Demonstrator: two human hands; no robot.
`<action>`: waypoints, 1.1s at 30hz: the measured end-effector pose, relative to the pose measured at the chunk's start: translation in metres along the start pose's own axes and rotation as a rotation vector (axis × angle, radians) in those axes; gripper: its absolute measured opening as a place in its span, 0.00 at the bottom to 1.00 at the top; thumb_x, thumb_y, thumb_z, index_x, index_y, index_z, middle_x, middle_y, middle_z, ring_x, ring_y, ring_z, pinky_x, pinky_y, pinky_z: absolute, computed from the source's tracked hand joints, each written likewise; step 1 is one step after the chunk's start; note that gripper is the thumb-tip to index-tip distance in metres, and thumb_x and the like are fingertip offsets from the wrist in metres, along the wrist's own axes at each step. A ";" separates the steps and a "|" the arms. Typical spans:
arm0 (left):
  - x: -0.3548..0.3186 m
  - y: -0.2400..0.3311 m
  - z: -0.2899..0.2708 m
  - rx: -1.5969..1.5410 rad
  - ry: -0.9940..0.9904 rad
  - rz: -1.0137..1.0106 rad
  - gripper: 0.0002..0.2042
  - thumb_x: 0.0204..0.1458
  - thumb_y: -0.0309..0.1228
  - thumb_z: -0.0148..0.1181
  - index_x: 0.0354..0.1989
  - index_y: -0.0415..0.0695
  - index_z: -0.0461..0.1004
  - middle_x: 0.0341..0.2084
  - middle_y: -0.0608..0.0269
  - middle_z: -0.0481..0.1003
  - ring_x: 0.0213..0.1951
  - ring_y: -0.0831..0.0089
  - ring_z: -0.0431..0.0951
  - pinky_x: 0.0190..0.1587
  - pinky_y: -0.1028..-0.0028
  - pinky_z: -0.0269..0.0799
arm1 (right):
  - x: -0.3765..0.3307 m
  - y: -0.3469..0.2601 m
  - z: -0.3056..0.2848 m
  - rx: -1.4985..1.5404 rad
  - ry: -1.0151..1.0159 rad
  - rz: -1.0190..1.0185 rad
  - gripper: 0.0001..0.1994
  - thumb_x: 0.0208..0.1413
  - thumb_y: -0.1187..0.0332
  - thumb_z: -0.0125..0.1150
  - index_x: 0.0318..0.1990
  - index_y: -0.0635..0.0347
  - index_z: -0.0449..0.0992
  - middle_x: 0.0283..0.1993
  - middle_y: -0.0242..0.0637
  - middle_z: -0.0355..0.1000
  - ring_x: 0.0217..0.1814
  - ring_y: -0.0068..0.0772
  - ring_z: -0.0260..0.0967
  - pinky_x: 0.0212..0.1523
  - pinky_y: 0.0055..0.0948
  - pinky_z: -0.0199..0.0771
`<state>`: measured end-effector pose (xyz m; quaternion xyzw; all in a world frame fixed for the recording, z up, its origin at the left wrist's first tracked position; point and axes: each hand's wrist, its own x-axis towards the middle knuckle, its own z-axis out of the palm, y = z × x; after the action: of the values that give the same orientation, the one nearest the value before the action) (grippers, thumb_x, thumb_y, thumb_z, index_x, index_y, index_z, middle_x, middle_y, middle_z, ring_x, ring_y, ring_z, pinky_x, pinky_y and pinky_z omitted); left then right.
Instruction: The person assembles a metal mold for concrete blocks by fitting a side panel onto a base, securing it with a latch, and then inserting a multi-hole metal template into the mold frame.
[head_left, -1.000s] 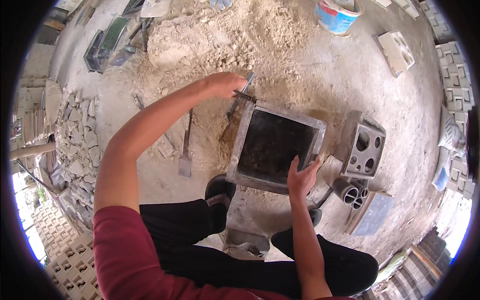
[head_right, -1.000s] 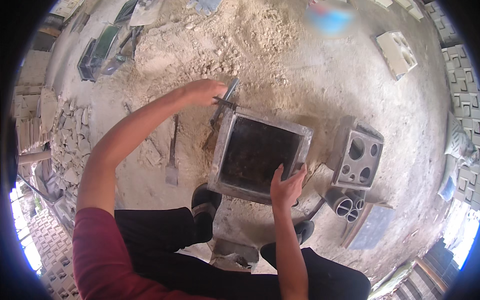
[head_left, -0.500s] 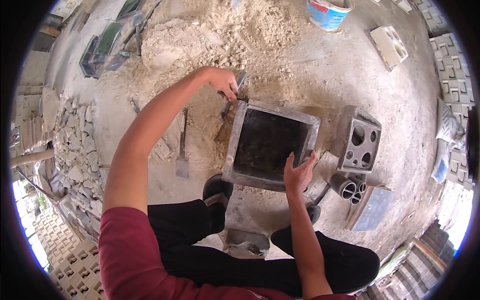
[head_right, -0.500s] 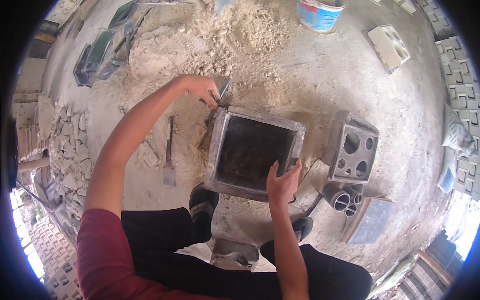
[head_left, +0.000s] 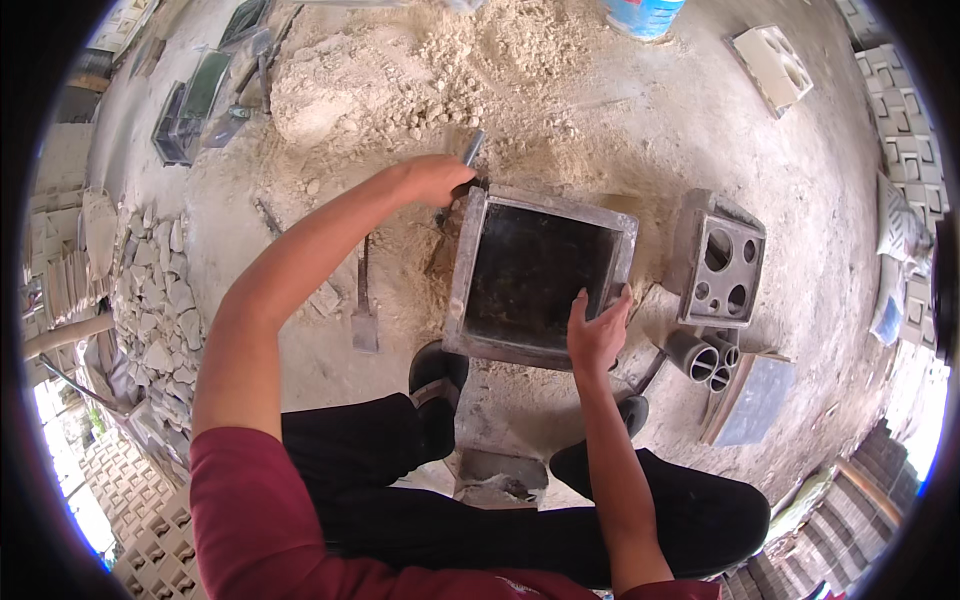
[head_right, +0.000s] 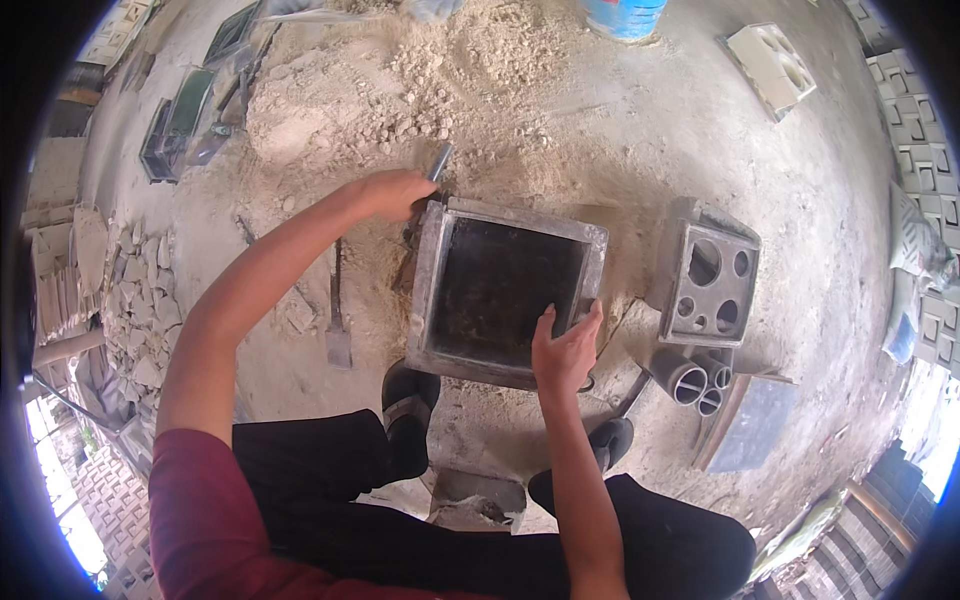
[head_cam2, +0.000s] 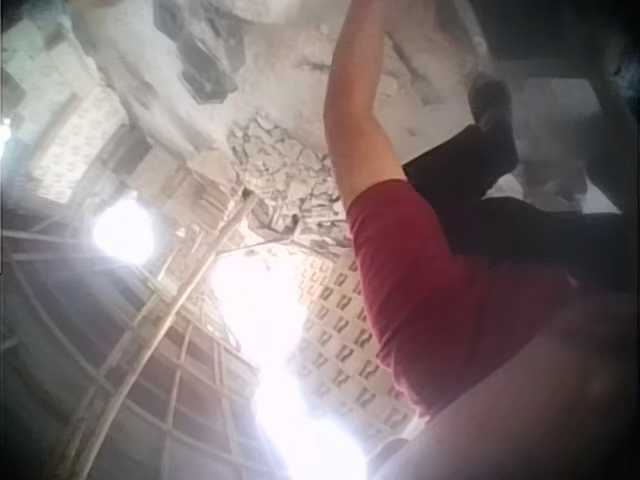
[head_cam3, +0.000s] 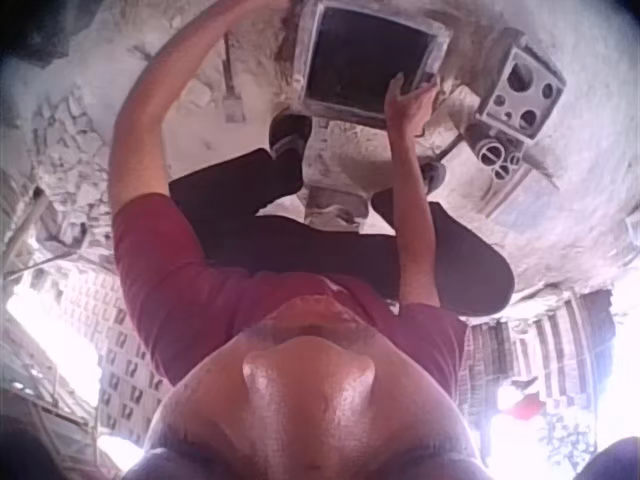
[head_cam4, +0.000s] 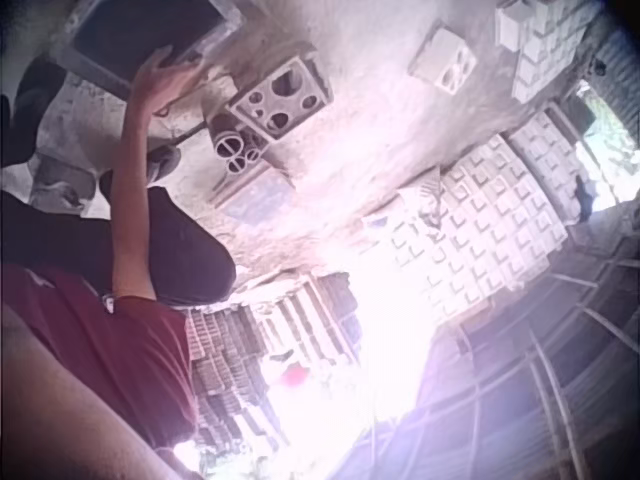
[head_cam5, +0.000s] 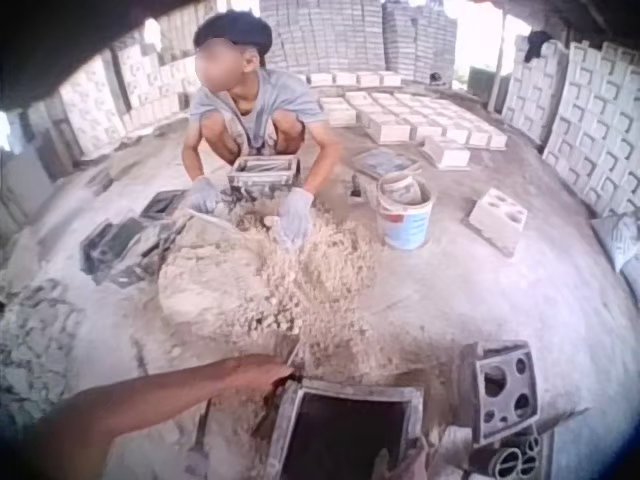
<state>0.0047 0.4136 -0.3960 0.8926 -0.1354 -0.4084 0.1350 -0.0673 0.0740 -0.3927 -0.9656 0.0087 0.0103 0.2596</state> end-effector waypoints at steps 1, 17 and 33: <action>0.004 0.017 0.010 -0.132 0.153 -0.088 0.15 0.51 0.21 0.54 0.49 0.35 0.69 0.33 0.48 0.73 0.38 0.51 0.76 0.36 0.57 0.74 | 0.002 0.010 -0.001 -0.021 0.023 0.004 0.32 0.54 0.59 0.58 0.60 0.71 0.56 0.54 0.61 0.65 0.54 0.61 0.66 0.52 0.46 0.67; -0.010 0.032 0.049 -0.060 1.103 -0.078 0.21 0.46 0.15 0.51 0.52 0.41 0.71 0.51 0.51 0.72 0.47 0.54 0.76 0.55 0.63 0.71 | 0.004 0.020 -0.002 0.088 0.107 -0.073 0.26 0.57 0.60 0.56 0.57 0.69 0.60 0.52 0.59 0.67 0.52 0.60 0.68 0.48 0.46 0.69; 0.000 0.166 0.134 -0.801 1.315 -0.456 0.20 0.55 0.44 0.56 0.38 0.35 0.74 0.29 0.45 0.77 0.35 0.51 0.78 0.39 0.61 0.69 | 0.039 0.050 -0.040 0.408 -0.021 0.027 0.17 0.47 0.68 0.63 0.44 0.65 0.71 0.36 0.55 0.75 0.43 0.60 0.72 0.44 0.47 0.70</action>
<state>-0.1202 0.2423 -0.4221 0.8398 0.3145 0.1658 0.4103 -0.0291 0.0097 -0.3841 -0.8926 0.0209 0.0220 0.4498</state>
